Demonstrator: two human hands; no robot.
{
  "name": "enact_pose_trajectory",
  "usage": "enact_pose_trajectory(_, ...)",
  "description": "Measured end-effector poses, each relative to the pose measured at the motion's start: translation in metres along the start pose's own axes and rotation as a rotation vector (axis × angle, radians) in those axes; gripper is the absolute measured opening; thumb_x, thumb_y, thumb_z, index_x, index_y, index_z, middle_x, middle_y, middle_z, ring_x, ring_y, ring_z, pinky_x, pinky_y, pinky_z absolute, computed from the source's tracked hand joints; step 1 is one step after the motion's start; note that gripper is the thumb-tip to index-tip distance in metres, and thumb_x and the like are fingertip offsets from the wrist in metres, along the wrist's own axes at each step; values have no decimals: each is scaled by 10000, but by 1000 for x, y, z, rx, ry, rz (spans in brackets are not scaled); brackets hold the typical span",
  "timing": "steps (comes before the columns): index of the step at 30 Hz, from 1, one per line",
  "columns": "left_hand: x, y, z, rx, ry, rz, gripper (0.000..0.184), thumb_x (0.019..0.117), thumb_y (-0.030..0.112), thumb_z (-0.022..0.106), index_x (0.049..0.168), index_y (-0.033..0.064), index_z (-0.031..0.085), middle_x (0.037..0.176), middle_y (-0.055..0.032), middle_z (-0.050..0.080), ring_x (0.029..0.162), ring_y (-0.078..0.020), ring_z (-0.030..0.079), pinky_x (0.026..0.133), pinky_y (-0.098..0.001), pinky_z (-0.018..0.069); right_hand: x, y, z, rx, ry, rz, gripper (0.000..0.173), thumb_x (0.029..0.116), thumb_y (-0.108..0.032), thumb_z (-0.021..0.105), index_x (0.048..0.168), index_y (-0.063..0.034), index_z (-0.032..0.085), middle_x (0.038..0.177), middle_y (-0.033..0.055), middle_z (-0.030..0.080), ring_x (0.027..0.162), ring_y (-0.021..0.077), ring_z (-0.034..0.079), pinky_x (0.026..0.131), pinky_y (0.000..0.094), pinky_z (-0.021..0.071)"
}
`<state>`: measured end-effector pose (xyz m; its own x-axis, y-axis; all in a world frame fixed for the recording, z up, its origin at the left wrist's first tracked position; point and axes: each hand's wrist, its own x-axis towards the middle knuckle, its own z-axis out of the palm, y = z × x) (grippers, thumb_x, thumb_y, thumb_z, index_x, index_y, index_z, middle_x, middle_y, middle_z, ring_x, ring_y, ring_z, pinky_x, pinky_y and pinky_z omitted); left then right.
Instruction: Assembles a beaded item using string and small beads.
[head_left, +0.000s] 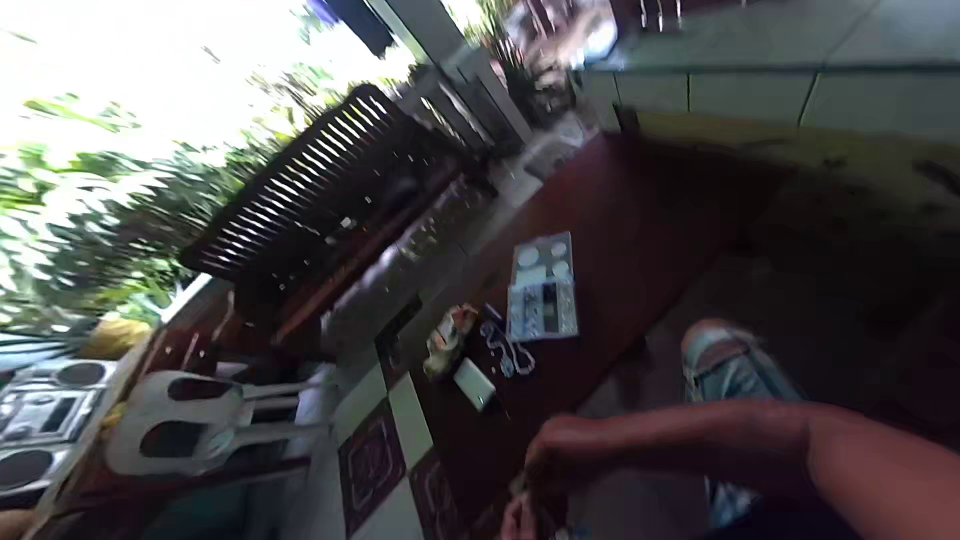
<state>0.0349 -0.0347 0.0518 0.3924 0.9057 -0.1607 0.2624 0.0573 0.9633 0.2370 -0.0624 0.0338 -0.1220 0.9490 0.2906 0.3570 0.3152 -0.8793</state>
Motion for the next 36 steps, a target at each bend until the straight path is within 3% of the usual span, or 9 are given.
enact_pose_trajectory(5,9,25,21,-171,49,-113,244,1052,76,417,970,92,646,721,29,676,635,-64,654,640,-254,583,2,7,-10,154,36,33,131,953,-195,706,1015,-107,781,902,82,747,884,262,716,818,588,562)
enact_pose_trajectory(10,21,32,34,-187,46,-119,225,1027,87,471,915,86,667,731,2,682,642,-77,658,637,-253,582,4,18,-23,294,39,52,142,969,-147,667,993,-29,742,884,110,718,858,245,690,812,507,552)
enact_pose_trajectory(14,44,32,38,-157,59,-104,246,1042,129,442,910,110,649,708,24,645,622,-78,638,614,-252,572,4,21,-36,348,60,160,160,967,-149,646,994,-14,727,874,126,707,845,258,685,782,511,547)
enact_pose_trajectory(17,91,32,47,143,74,69,187,1047,105,450,1018,31,618,744,24,626,637,-59,620,630,-235,561,0,24,-50,346,106,201,159,961,-149,646,990,-20,735,875,123,710,839,251,682,774,505,543)
enact_pose_trajectory(19,135,37,57,486,-56,240,202,1008,91,550,1100,-65,638,889,-61,673,749,-79,650,719,-261,574,-1,25,-59,344,106,217,158,966,-138,638,998,-19,736,890,125,712,848,249,680,782,499,540)
enact_pose_trajectory(21,184,44,79,803,-221,371,245,987,107,610,1120,-86,683,1049,-174,710,926,-184,695,863,-351,575,-1,26,-63,346,101,224,156,967,-135,630,1002,-22,732,899,120,709,856,241,677,782,491,536)
enact_pose_trajectory(23,230,41,106,1039,-344,454,242,980,118,627,1134,-43,720,1118,-213,701,1003,-287,698,921,-453,562,-1,27,-65,354,102,219,153,968,-132,627,997,-24,732,892,114,705,850,232,672,772,480,531)
enact_pose_trajectory(28,302,21,156,1425,-514,445,268,990,163,636,1239,106,715,1296,-157,664,1131,-361,668,943,-581,540,0,34,-78,355,115,233,144,967,-143,626,992,-43,727,876,92,693,829,209,657,750,457,523)
enact_pose_trajectory(36,317,16,180,1600,-600,392,311,1008,229,605,1295,161,703,1347,-96,661,1141,-328,677,926,-571,543,0,40,-82,363,97,271,145,968,-161,629,999,-58,726,881,78,694,830,190,657,749,442,524)
